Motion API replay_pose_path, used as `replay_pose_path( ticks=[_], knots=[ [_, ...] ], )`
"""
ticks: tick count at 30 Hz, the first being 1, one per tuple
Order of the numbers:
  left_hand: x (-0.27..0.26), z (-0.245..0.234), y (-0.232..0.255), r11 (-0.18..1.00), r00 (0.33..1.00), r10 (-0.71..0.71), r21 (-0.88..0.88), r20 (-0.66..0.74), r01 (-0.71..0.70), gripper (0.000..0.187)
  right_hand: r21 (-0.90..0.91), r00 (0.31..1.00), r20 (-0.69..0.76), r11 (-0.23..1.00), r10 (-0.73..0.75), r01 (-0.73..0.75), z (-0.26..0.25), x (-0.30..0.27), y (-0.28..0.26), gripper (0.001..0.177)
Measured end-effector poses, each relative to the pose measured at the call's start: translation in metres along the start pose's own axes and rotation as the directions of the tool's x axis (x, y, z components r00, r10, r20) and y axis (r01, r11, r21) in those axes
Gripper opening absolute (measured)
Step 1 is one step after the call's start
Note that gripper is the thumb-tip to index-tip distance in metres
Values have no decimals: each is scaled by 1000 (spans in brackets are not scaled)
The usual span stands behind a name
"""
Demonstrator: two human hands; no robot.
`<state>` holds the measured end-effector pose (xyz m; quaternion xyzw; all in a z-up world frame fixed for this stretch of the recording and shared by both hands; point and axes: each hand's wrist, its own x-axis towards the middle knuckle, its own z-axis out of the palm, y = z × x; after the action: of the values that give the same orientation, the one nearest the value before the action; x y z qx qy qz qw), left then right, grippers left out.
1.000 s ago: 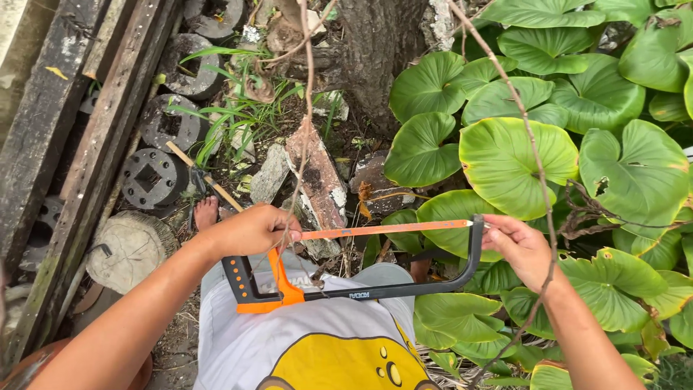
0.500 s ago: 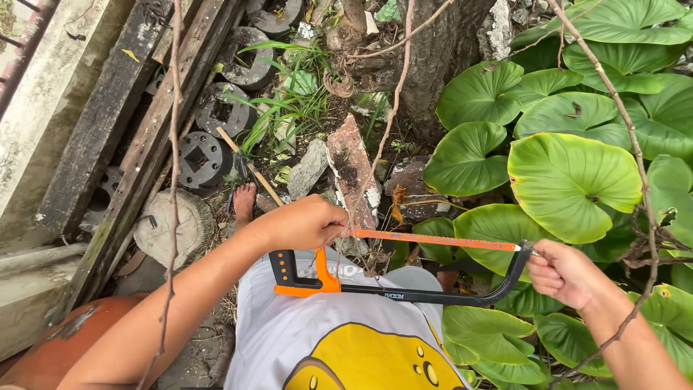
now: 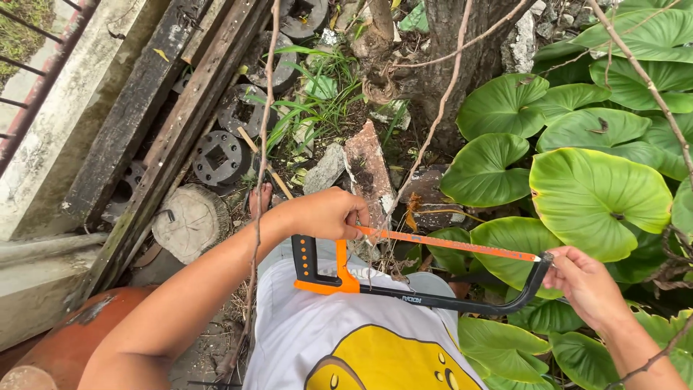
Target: Attempting to cut a small tree branch with a hacksaw.
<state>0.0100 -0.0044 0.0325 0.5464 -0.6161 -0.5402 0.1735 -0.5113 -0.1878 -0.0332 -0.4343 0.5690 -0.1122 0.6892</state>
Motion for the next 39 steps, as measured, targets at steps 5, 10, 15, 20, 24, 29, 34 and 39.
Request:
replay_pose_path(
  ticks=[5,10,15,20,24,29,34,39],
  knots=[
    [-8,2,5,999,999,-48,8,-21,48,29,53,998,-18,997,62,-61,35,-24,-37,28],
    [-24,4,-12,999,995,-33,14,-92,35,28,-35,990,64,991,-124,126,25,-24,-29,25],
    [-35,1,12,938,965,-261,236,-7,255,42,-117,976,84,971,-202,211,14,-26,-29,20],
    [-51,8,33,882,964,-100,427,-244,200,33,-437,974,66,871,-219,225,3,-24,-27,37],
    [-57,18,29,837,925,99,534,-368,123,32,-504,974,97,834,-205,226,19,-25,-42,40],
    [-49,19,-2,671,750,461,739,-475,56,20,-381,904,169,820,-393,428,46,-14,-57,35],
    [-34,4,-42,629,677,498,763,-542,148,21,-533,747,183,574,-639,622,85,-15,-75,26],
    [-20,-6,-71,600,644,528,780,-553,177,23,-740,705,78,432,-705,515,100,-17,-86,20]
  ],
)
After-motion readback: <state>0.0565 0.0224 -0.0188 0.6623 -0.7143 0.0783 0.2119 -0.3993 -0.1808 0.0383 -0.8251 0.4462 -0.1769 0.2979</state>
